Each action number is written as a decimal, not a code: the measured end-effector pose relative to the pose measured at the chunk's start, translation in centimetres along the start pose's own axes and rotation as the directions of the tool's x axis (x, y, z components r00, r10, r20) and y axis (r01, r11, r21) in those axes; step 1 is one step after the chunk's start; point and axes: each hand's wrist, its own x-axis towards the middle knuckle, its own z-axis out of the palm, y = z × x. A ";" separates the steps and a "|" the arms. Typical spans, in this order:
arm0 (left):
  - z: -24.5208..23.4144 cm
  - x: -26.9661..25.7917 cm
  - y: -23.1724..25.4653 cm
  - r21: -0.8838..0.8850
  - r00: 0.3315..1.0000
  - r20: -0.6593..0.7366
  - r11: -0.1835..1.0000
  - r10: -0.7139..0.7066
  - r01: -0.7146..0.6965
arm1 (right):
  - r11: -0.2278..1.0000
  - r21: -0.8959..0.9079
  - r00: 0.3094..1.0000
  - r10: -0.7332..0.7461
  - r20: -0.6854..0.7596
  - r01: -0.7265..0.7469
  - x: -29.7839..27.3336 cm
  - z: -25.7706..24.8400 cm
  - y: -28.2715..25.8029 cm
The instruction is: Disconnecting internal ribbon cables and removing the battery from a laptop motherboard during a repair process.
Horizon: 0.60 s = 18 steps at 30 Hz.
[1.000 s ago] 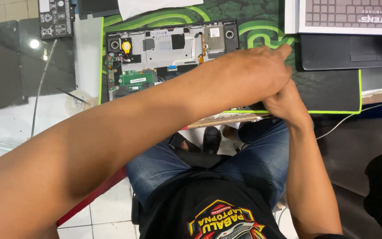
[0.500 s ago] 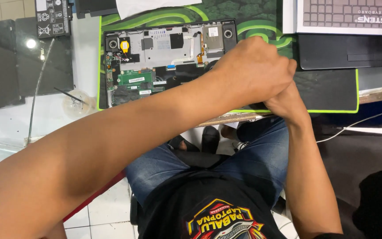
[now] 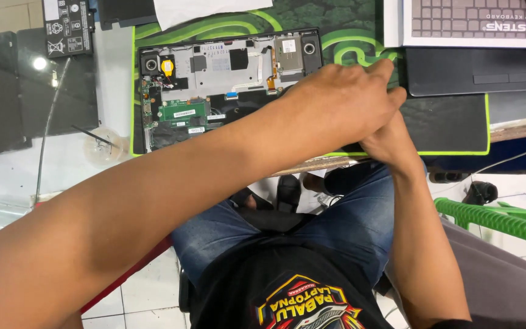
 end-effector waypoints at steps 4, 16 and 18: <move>2.7 -0.5 -1.3 0.324 0.926 -0.334 0.944 0.177 -0.063 | 1.000 0.001 1.000 -0.024 -0.001 0.024 0.0 -0.2 0.7; -4.2 -3.6 -2.4 0.031 0.999 -0.034 0.999 0.037 -0.036 | 0.970 0.018 0.970 -0.241 -0.043 0.242 -1.2 -1.3 -0.8; -5.3 -4.1 -2.2 -0.060 0.999 0.027 0.998 -0.030 0.031 | 0.997 0.077 0.999 -0.033 0.039 0.030 -1.6 -2.3 -2.2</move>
